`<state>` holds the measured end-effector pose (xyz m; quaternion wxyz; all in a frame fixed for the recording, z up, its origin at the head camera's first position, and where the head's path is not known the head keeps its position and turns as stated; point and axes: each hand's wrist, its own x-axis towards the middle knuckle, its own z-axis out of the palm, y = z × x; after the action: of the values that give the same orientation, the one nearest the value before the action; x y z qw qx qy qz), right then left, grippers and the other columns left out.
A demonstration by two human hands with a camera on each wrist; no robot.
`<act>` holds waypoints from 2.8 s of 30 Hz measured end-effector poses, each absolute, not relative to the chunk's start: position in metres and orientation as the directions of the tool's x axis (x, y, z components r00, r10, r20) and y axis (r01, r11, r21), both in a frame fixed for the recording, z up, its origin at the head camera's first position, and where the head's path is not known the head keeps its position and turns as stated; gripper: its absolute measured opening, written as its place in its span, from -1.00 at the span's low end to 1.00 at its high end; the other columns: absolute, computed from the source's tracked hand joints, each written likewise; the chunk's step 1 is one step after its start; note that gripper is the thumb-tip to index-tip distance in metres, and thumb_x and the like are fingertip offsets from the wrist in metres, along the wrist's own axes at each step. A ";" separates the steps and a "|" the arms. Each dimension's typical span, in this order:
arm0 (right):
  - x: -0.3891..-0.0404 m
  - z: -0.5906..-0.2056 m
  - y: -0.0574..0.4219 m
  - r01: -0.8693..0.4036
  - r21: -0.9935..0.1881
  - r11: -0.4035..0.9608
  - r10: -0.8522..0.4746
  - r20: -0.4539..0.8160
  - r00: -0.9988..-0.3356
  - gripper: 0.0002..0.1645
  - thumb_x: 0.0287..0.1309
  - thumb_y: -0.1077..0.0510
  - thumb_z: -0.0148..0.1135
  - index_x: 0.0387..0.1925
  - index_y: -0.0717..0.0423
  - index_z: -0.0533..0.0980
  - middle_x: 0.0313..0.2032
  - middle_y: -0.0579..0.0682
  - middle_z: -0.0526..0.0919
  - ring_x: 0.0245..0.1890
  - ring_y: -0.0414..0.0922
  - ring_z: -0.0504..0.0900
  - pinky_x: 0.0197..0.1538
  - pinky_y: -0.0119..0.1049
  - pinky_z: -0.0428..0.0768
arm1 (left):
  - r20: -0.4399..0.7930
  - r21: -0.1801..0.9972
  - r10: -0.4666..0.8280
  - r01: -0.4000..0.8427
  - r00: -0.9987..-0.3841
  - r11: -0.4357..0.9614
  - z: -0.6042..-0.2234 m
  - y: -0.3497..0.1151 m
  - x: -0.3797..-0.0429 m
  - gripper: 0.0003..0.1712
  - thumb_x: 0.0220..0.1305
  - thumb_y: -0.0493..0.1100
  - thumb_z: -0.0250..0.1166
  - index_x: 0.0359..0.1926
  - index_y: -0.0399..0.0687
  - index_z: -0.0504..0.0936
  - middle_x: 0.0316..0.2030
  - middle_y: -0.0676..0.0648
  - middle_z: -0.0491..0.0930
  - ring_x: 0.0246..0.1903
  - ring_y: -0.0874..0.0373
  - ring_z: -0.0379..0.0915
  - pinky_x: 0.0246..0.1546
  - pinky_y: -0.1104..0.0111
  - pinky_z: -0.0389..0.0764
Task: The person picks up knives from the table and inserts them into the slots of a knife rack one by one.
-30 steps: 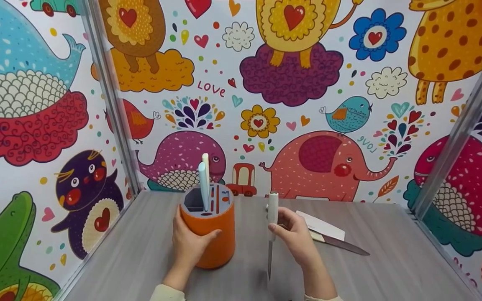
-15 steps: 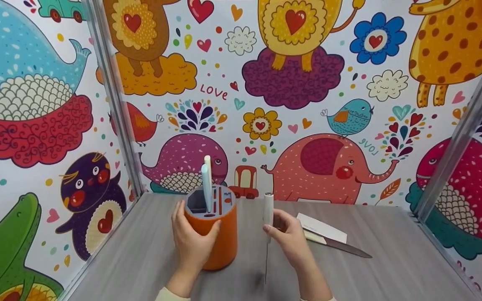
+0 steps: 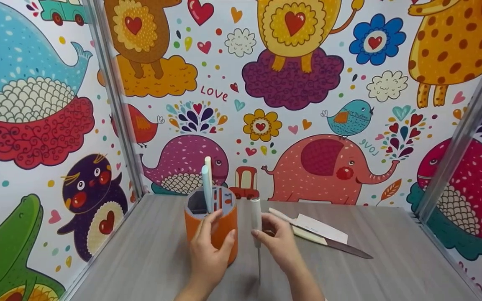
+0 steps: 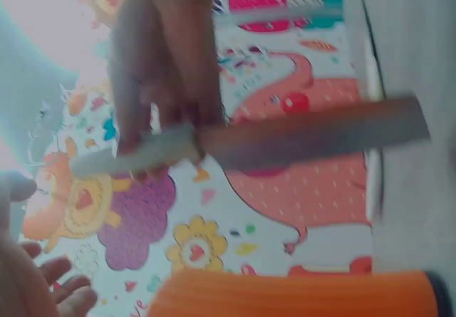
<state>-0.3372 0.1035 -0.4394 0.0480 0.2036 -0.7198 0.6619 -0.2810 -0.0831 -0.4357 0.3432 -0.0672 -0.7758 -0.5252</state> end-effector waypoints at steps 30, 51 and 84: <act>-0.331 -0.459 0.068 -0.351 -0.931 -0.098 -0.409 0.359 -0.839 -0.57 0.32 0.24 0.44 0.17 0.31 0.63 -0.03 0.05 0.78 -0.08 -0.17 0.74 0.05 -0.34 0.78 | 0.410 0.901 -0.038 0.398 -0.911 0.169 -0.431 -0.090 -0.277 -0.53 0.65 -0.05 0.15 0.38 -0.21 0.54 0.28 -0.15 0.67 0.21 0.04 0.65 0.36 0.13 0.63; -0.392 -0.564 0.049 -0.159 -0.987 -0.032 -0.340 0.161 -0.926 0.14 0.36 -0.05 0.46 0.70 0.12 0.01 0.66 0.29 0.11 0.63 0.35 0.14 0.58 0.35 0.27 | 0.398 0.917 -0.059 0.397 -0.915 0.036 -0.408 -0.100 -0.263 -0.45 0.64 -0.17 0.15 0.46 -0.42 0.41 0.23 -0.29 0.68 0.21 0.00 0.68 0.34 0.29 0.62; -0.394 -0.572 0.033 -0.205 -0.978 0.033 -0.330 0.183 -0.926 0.28 0.17 0.35 0.49 0.72 0.09 -0.09 0.67 0.32 0.03 0.64 0.38 0.06 0.62 0.39 0.11 | 0.534 0.839 -0.227 0.545 -0.815 0.016 -0.361 -0.109 -0.237 -0.59 0.64 -0.32 0.07 0.36 -0.45 0.43 0.20 -0.34 0.67 0.19 0.18 0.70 0.35 0.42 0.57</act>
<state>-0.3940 0.0334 -0.5724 -0.0467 0.1867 -0.7172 0.6698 -0.2374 -0.1093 -0.3606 0.2792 -0.1211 -0.6559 -0.6908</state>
